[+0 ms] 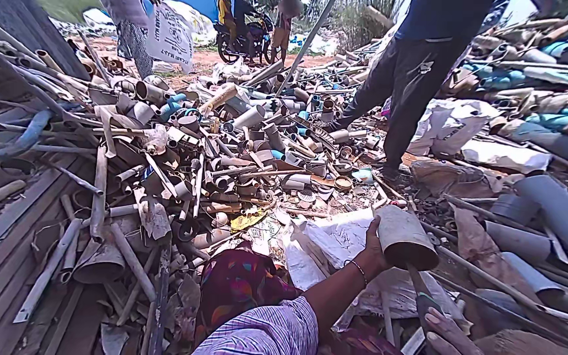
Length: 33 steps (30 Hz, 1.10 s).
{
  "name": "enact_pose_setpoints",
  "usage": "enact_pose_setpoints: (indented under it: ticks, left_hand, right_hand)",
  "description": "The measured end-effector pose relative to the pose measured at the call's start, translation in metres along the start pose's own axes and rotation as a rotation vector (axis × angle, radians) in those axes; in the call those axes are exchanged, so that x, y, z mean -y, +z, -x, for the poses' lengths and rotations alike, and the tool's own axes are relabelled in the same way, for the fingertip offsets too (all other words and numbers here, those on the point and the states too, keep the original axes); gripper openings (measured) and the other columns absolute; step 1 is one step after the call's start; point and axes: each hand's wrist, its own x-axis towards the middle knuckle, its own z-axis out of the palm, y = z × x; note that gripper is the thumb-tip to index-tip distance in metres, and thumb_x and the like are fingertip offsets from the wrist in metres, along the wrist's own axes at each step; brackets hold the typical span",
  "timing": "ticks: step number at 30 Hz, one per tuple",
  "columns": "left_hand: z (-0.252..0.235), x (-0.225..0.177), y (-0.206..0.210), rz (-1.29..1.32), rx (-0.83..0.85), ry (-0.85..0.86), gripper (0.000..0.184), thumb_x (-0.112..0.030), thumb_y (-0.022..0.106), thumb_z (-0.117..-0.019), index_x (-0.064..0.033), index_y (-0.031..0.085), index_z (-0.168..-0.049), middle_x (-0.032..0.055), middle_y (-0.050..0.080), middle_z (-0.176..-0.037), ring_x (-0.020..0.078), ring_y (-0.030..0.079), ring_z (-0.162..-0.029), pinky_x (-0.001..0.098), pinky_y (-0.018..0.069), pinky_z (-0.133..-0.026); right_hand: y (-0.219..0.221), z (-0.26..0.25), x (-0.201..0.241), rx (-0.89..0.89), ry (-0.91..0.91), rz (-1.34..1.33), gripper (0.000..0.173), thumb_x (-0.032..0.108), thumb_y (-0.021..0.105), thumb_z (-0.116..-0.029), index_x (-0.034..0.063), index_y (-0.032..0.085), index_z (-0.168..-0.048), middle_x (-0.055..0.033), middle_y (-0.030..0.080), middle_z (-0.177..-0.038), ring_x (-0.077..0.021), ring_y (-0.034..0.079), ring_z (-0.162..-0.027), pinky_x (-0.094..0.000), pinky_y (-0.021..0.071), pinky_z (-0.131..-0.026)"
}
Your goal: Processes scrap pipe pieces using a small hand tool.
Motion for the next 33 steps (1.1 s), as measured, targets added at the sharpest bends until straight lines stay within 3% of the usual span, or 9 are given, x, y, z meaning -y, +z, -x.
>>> enact_pose_setpoints:
  ticks: [4, 9, 13, 15, 18, 21, 24, 29, 33]
  left_hand:
    - [-0.006, 0.0, -0.007, -0.022, -0.026, 0.012, 0.06, -0.065, 0.028, -0.1027, -0.018, 0.06, -0.119, 0.0053, 0.07, -0.096, 0.0185, 0.07, -0.087, 0.0393, 0.0588, -0.075]
    - [-0.002, 0.004, -0.024, -0.247, 0.123, 0.003, 0.064, -0.081, 0.035, -0.0919, -0.0317, 0.06, -0.125, -0.0042, 0.07, -0.11, 0.0113, 0.068, -0.099, 0.0364, 0.0584, -0.08]
    - [0.003, 0.001, -0.012, -0.14, 0.077, 0.022, 0.054, -0.068, 0.032, -0.1005, -0.0265, 0.061, -0.12, -0.0024, 0.071, -0.103, 0.011, 0.07, -0.095, 0.034, 0.0596, -0.078]
    - [0.003, 0.0, -0.012, -0.132, 0.068, 0.013, 0.055, -0.068, 0.03, -0.1011, -0.0275, 0.061, -0.119, -0.003, 0.072, -0.103, 0.0108, 0.07, -0.096, 0.0344, 0.0598, -0.079]
    - [-0.001, 0.001, -0.019, -0.171, 0.131, 0.026, 0.056, -0.07, 0.031, -0.1002, -0.0283, 0.061, -0.123, -0.0032, 0.071, -0.108, 0.0117, 0.069, -0.101, 0.0374, 0.0594, -0.084]
    - [-0.009, 0.004, -0.015, -0.069, 0.099, 0.065, 0.055, -0.061, 0.026, -0.1042, -0.0199, 0.06, -0.118, 0.0019, 0.071, -0.101, 0.0152, 0.07, -0.095, 0.0383, 0.0595, -0.08]
    - [-0.012, 0.004, -0.018, -0.035, 0.113, 0.025, 0.062, -0.066, 0.024, -0.1019, -0.0194, 0.06, -0.121, 0.0036, 0.071, -0.105, 0.0174, 0.069, -0.099, 0.0408, 0.0586, -0.083]
    - [-0.016, -0.001, -0.023, -0.098, 0.169, 0.028, 0.069, -0.07, 0.021, -0.1, -0.0184, 0.058, -0.126, 0.006, 0.069, -0.113, 0.0211, 0.067, -0.107, 0.0461, 0.0569, -0.089]
    - [-0.006, -0.003, -0.036, -0.267, 0.358, 0.015, 0.063, -0.07, 0.026, -0.1015, -0.0258, 0.056, -0.136, -0.0026, 0.066, -0.128, 0.0124, 0.061, -0.121, 0.0379, 0.0529, -0.101]
  right_hand:
    - [0.007, 0.005, -0.007, -0.054, 0.014, 0.053, 0.027, 0.034, 0.048, -0.1084, 0.0115, 0.057, -0.121, -0.0054, 0.061, -0.134, -0.0114, 0.049, -0.139, -0.0268, 0.0394, -0.116]
    - [0.01, 0.009, -0.001, -0.06, 0.049, 0.076, 0.026, 0.029, 0.052, -0.108, 0.0092, 0.058, -0.123, -0.0129, 0.065, -0.13, -0.0191, 0.056, -0.135, -0.0305, 0.0437, -0.113]
    - [0.012, 0.005, -0.001, -0.083, 0.105, -0.043, 0.025, 0.029, 0.054, -0.107, 0.0089, 0.061, -0.121, -0.0127, 0.066, -0.128, -0.0171, 0.057, -0.133, -0.0274, 0.0442, -0.113]
    - [0.009, 0.004, 0.0, -0.135, 0.148, -0.075, 0.026, 0.032, 0.055, -0.1065, 0.0109, 0.06, -0.121, -0.0083, 0.065, -0.128, -0.0123, 0.057, -0.132, -0.0254, 0.0461, -0.111]
    - [0.011, 0.006, 0.0, -0.172, 0.155, 0.007, 0.026, 0.031, 0.054, -0.1068, 0.0103, 0.059, -0.122, -0.011, 0.066, -0.126, -0.0145, 0.058, -0.131, -0.0262, 0.0462, -0.111]
    - [0.013, 0.004, 0.001, -0.215, 0.175, -0.027, 0.029, 0.034, 0.056, -0.1057, 0.0075, 0.06, -0.116, -0.0109, 0.068, -0.122, -0.0127, 0.06, -0.128, -0.0241, 0.0479, -0.108]
    - [0.008, 0.003, 0.0, -0.349, 0.243, -0.012, 0.028, 0.031, 0.063, -0.1023, 0.0054, 0.061, -0.112, -0.0078, 0.07, -0.116, -0.0082, 0.064, -0.121, -0.0214, 0.051, -0.103]
    - [0.011, 0.003, 0.0, -0.388, 0.303, 0.224, 0.018, 0.013, 0.07, -0.0943, -0.002, 0.063, -0.1, -0.0191, 0.071, -0.101, -0.0147, 0.07, -0.104, -0.0185, 0.0527, -0.092]
    - [0.013, 0.001, -0.002, -0.387, 0.359, 0.139, 0.017, 0.011, 0.069, -0.0889, -0.0043, 0.064, -0.093, -0.0197, 0.07, -0.095, -0.0163, 0.069, -0.097, -0.0189, 0.0535, -0.087]
